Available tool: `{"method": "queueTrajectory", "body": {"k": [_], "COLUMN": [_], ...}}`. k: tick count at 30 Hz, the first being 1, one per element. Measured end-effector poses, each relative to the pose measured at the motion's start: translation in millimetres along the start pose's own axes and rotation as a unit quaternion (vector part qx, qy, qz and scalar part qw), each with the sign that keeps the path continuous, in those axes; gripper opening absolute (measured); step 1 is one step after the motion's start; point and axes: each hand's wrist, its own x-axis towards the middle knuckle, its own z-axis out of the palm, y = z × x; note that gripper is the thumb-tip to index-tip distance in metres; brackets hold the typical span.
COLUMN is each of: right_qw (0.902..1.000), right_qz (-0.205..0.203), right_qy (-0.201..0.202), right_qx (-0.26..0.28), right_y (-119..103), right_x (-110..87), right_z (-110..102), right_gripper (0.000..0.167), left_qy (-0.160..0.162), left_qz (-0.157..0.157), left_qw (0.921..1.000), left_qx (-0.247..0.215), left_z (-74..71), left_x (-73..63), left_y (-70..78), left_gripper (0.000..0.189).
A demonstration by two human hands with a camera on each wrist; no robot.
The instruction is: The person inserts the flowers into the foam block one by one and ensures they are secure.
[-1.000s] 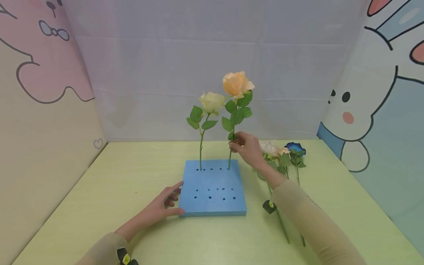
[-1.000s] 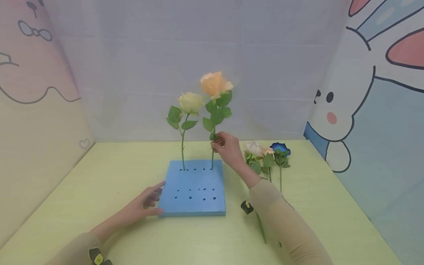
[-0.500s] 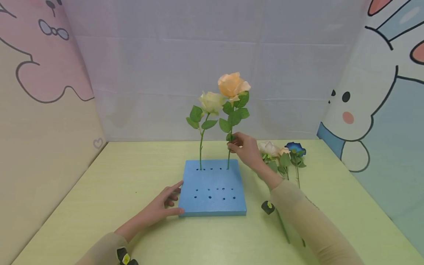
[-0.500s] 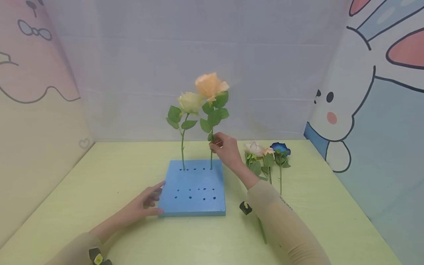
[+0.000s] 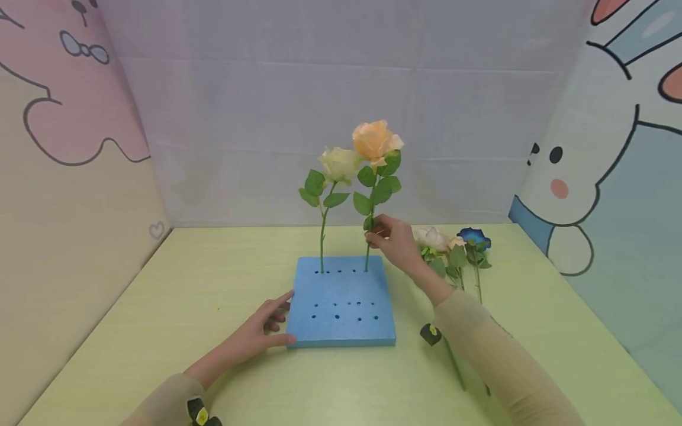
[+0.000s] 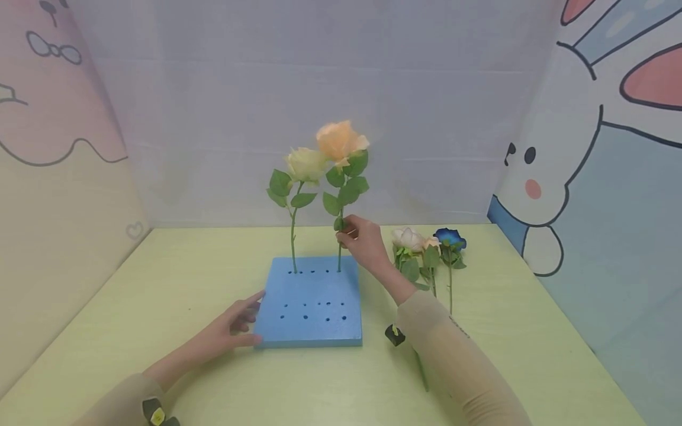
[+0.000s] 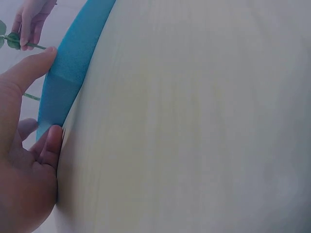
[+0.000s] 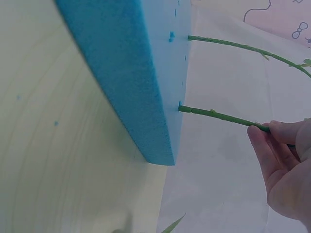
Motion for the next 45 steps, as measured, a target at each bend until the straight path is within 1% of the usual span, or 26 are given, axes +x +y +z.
{"method": "queueTrajectory", "body": {"k": [5,11,18,23,28,34,41,45], "right_qw": [1.0,0.9999,0.9997,0.9997,0.9999,0.9998,0.9998,0.9998], "right_qz": [0.002,0.007,0.014,0.013,0.007,0.003,0.003,-0.003], "right_qy": [-0.003,-0.011,-0.017,-0.021,-0.012,-0.018,-0.015,-0.015], "right_qx": [-0.008,-0.005,0.003,-0.009,-0.003,-0.007,-0.012,-0.015], "right_y": [-1,0,1,3,7,6,8,9], "right_x": [-0.8,-1.8,-3.3,-5.4,-8.2,-6.3,-6.5,-7.2], "right_z": [1,2,3,6,8,8,9,10], "right_gripper": [0.015,0.016,0.017,0.016,0.013,0.014,0.014,0.014], "left_qy": [0.001,0.004,0.004,0.005,0.006,0.009,0.009,0.007], "left_qz": [0.0,0.005,-0.008,-0.009,-0.016,-0.014,-0.018,-0.008], "left_qw": [1.0,1.0,1.0,0.9999,0.9999,0.9998,0.9998,0.9999], "left_qx": [-0.002,0.0,0.003,0.002,0.001,0.005,0.005,0.008], "left_z": [0.6,1.1,0.8,0.6,1.0,1.3,1.5,1.4], "left_x": [-0.5,-0.5,0.1,-0.1,0.5,0.9,2.2,1.5], "left_y": [-0.7,0.3,1.5,2.0,0.9,0.1,-1.3,-1.6], "left_gripper": [0.091,0.09,0.091,0.091,0.092,0.091,0.092,0.091]}}
